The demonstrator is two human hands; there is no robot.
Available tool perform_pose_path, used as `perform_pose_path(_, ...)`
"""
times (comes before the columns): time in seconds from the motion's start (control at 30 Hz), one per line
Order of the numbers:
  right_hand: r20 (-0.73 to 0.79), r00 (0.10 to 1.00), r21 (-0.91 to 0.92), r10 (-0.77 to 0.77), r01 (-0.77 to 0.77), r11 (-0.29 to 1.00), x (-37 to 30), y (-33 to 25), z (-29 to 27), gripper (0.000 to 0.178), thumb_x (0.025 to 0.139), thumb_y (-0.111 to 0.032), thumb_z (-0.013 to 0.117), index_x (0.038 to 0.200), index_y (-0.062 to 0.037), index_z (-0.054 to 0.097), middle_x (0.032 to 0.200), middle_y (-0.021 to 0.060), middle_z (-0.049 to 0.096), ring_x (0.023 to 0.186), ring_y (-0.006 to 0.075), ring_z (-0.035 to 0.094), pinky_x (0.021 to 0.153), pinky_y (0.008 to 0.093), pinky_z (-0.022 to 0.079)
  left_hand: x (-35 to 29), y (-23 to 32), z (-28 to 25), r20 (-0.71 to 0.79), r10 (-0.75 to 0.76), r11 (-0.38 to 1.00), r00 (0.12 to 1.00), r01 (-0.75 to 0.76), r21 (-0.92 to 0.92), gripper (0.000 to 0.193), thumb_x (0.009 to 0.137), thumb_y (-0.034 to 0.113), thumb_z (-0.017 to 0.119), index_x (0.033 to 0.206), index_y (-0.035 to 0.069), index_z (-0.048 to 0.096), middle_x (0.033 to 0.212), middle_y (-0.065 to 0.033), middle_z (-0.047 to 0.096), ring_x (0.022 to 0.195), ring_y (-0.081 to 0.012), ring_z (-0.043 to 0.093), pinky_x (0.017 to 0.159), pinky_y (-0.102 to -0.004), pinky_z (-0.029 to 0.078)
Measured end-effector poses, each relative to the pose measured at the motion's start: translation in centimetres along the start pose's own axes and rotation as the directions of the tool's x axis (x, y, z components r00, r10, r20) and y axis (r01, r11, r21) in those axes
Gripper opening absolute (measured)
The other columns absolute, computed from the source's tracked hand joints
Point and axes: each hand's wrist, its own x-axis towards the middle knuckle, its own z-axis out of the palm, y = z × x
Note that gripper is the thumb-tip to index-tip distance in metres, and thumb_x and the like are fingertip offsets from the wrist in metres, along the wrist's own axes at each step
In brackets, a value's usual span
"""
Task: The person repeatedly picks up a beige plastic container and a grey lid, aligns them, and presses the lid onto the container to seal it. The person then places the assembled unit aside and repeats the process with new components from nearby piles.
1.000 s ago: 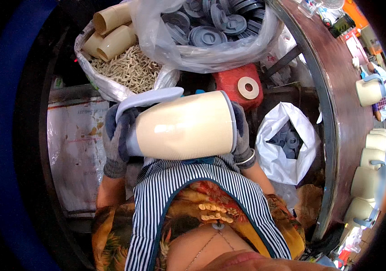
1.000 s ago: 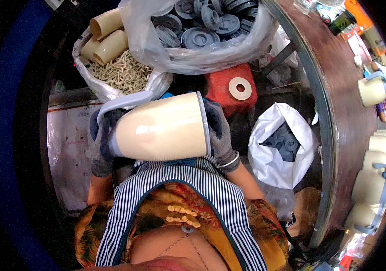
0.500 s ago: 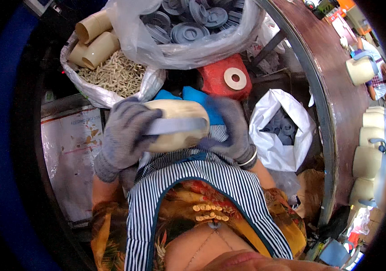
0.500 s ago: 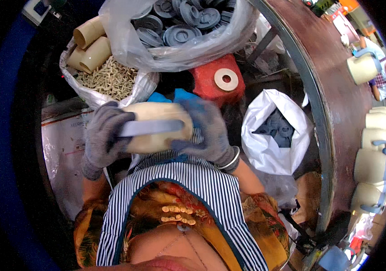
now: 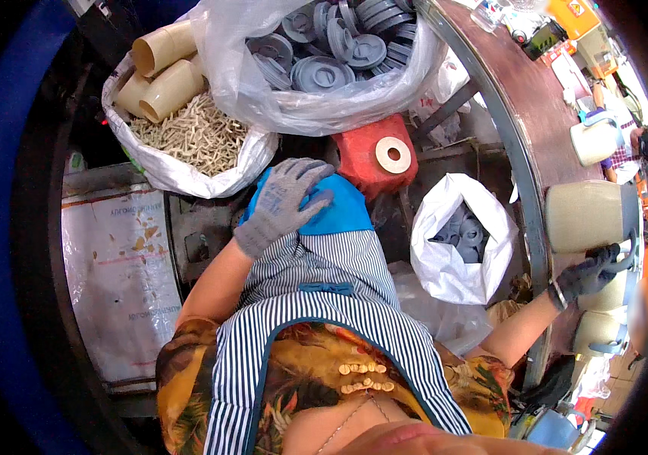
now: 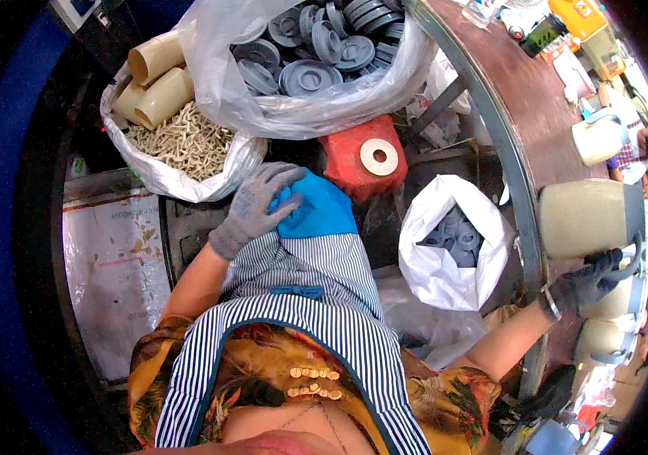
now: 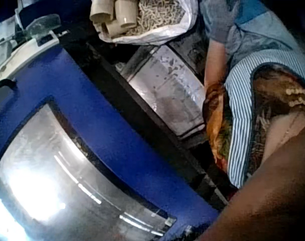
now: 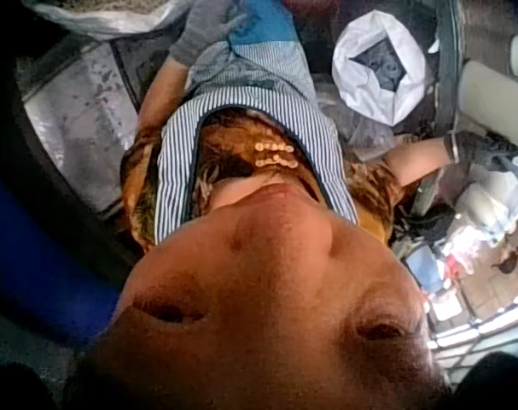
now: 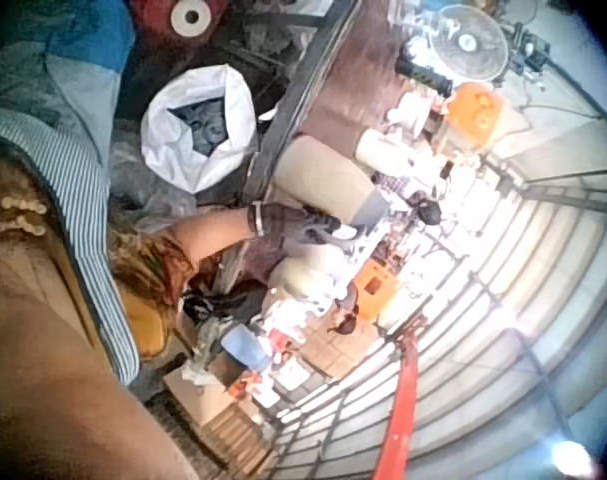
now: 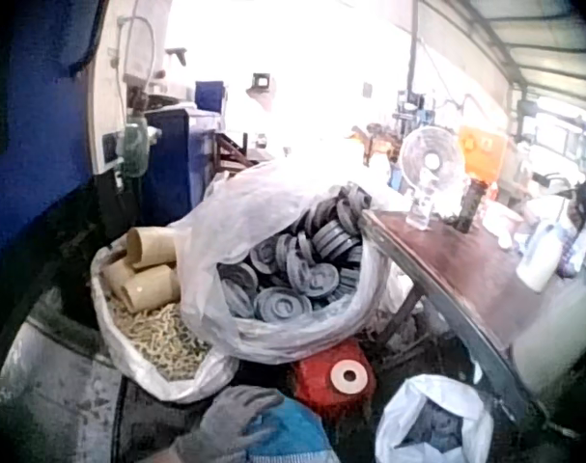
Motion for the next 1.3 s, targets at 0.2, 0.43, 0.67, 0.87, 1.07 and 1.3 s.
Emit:
perform_pose_path(0.2,0.053,0.996,-0.671,-0.074,0.090,0.736,4.5,5.5,5.7,0.090,0.082,-0.042,0.077,0.142,0.0098,0.034,0.138,0.0291,0.046,0.124,0.0359,0.050,0.106,0.0443,0.038,-1.5,-5.7,5.7,-0.048,-0.088,0.990,0.995,0.093,0.106,0.041,0.088,0.033,0.063,0.122,0.010,0.060,0.122,-0.0134,0.059,0.114,-0.0332,0.054,0.100,-0.0448,0.041)
perform_pose_path(0.43,0.776,0.622,-0.122,-0.107,0.313,0.942,-19.4,0.7,23.8,0.031,0.084,-0.012,0.068,0.114,-0.0034,0.064,0.107,0.0154,0.067,0.100,0.0329,0.062,0.090,0.0396,0.047,-3.6,-7.6,8.9,-0.076,-0.095,0.976,0.993,0.108,0.192,0.040,0.088,0.034,0.062,0.120,0.011,0.061,0.125,-0.0134,0.059,0.119,-0.0328,0.051,0.104,-0.0474,0.037)
perform_pose_path(0.67,0.894,0.369,0.106,-0.254,0.376,0.920,-35.5,-5.9,29.9,0.040,0.083,-0.025,0.068,0.119,-0.0088,0.062,0.106,0.0127,0.066,0.096,0.0326,0.061,0.083,0.0409,0.048,-3.3,-8.5,9.7,-0.032,-0.143,0.951,0.989,0.147,0.272,0.036,0.087,0.033,0.061,0.115,0.011,0.063,0.120,-0.0116,0.060,0.118,-0.0315,0.052,0.104,-0.0476,0.037)
perform_pose_path(0.87,0.441,0.328,-0.323,0.836,-0.811,0.488,-41.2,7.2,15.2,0.031,0.090,-0.018,0.060,0.117,-0.0026,0.063,0.109,0.0156,0.066,0.102,0.0292,0.063,0.090,0.0387,0.049,-3.4,-8.3,9.1,-0.054,-0.162,0.958,0.985,0.170,0.230,0.035,0.089,0.034,0.060,0.115,0.011,0.061,0.119,-0.0109,0.061,0.117,-0.0314,0.054,0.102,-0.0477,0.038)
perform_pose_path(1.07,-0.079,0.105,-0.483,0.991,-0.874,0.054,-40.5,12.1,-4.5,0.030,0.091,-0.019,0.059,0.117,-0.0050,0.063,0.110,0.0154,0.066,0.103,0.0297,0.063,0.090,0.0401,0.049,-3.0,-7.9,10.2,-0.048,-0.144,0.964,0.988,0.151,0.219,0.035,0.089,0.034,0.060,0.115,0.011,0.062,0.118,-0.0110,0.061,0.117,-0.0317,0.054,0.102,-0.0474,0.038)
perform_pose_path(1.3,-0.295,0.047,-0.583,0.954,-0.800,-0.141,-40.1,13.8,-20.5,0.030,0.091,-0.021,0.058,0.118,-0.0078,0.064,0.111,0.0151,0.066,0.104,0.0301,0.063,0.090,0.0416,0.049,-3.3,-6.8,9.7,0.004,-0.184,0.927,0.983,0.172,0.334,0.034,0.090,0.032,0.060,0.116,0.012,0.063,0.118,-0.0114,0.061,0.115,-0.0320,0.054,0.099,-0.0452,0.040)
